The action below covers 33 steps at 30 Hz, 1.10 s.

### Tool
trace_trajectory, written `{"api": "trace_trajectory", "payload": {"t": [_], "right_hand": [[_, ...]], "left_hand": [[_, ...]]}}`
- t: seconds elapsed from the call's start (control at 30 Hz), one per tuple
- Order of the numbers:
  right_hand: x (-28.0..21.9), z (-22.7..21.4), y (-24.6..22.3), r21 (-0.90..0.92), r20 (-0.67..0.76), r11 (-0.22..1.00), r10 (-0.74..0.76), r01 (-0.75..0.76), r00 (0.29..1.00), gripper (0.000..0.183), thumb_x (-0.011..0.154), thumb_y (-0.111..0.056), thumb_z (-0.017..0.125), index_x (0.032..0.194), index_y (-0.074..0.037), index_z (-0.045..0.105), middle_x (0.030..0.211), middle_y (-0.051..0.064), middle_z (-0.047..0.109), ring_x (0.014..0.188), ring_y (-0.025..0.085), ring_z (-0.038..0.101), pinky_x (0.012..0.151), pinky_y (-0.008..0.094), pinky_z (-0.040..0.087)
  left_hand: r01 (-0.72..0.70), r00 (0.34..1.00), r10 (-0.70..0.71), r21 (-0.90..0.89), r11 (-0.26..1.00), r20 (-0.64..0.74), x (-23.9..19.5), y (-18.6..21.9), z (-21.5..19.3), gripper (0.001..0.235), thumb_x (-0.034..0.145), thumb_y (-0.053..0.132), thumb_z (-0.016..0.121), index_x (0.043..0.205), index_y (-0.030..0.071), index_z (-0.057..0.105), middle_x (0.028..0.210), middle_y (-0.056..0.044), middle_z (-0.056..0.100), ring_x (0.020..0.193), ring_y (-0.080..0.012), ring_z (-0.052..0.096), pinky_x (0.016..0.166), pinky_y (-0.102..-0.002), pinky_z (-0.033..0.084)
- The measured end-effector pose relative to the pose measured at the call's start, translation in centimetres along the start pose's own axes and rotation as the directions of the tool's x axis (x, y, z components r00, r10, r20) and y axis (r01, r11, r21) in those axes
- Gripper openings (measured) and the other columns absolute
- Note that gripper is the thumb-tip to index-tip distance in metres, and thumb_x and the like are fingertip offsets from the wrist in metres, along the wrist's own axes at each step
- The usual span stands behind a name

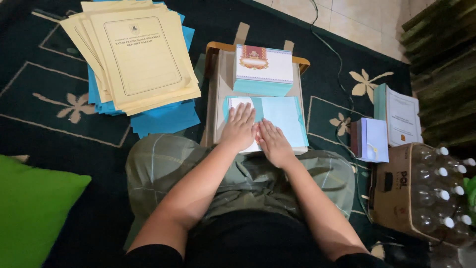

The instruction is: Folding light blue paper sheets into small envelopes and stacking them on a wooden stand.

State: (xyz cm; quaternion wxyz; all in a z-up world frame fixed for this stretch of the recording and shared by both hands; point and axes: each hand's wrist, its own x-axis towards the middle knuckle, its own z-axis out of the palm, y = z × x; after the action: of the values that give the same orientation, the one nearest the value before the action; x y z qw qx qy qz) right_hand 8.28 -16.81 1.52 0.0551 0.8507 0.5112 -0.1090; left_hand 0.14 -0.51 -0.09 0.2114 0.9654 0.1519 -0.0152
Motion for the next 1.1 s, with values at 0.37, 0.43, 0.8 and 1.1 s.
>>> {"api": "trace_trajectory", "payload": {"t": [0.37,0.43,0.8,1.1], "right_hand": [[7.2,0.4,2.7,-0.043,-0.085,0.999,-0.014,0.010,0.996,0.064,0.111,-0.042,0.020,0.167,-0.012,0.013,0.174,0.009,0.014,0.160,0.026,0.015,0.128,0.046,0.013],[6.2,0.4,2.2,-0.053,-0.090,0.999,-0.008,0.003,0.996,0.065,0.111,-0.043,0.019,0.167,-0.012,0.013,0.174,0.009,0.014,0.160,0.025,0.014,0.128,0.045,0.012],[1.0,0.9,1.1,0.077,-0.051,0.997,0.025,-0.021,0.998,0.063,0.111,-0.041,0.023,0.167,-0.013,0.015,0.174,0.007,0.012,0.161,0.024,0.011,0.129,0.045,0.008],[1.4,2.5,4.2,0.729,-0.215,0.679,0.114,0.082,0.970,0.057,0.110,-0.019,0.033,0.166,-0.007,0.023,0.165,0.015,0.038,0.155,0.034,0.028,0.128,0.049,0.014]], "left_hand": [[0.007,1.000,-0.007,0.053,0.999,-0.003,0.0,0.2,0.1,0.063,0.107,0.036,0.022,0.164,0.010,0.024,0.173,-0.012,0.012,0.160,-0.0314,0.005,0.128,-0.052,-0.003],[0.003,1.000,-0.003,0.051,0.999,0.003,0.2,0.2,0.2,0.063,0.106,0.036,0.022,0.164,0.010,0.023,0.174,-0.013,0.011,0.160,-0.0315,0.004,0.128,-0.052,-0.003],[-0.107,0.993,0.106,0.017,0.994,0.052,0.5,-0.8,0.2,0.064,0.100,0.049,0.047,0.159,0.024,0.042,0.171,-0.014,0.020,0.159,-0.0373,0.013,0.125,-0.062,0.005],[-0.195,0.951,0.197,-0.030,0.980,0.237,-1.6,1.0,-2.4,0.082,0.085,0.059,0.073,0.155,0.024,0.048,0.171,-0.015,0.022,0.159,-0.0392,0.013,0.120,-0.072,0.005]]}}
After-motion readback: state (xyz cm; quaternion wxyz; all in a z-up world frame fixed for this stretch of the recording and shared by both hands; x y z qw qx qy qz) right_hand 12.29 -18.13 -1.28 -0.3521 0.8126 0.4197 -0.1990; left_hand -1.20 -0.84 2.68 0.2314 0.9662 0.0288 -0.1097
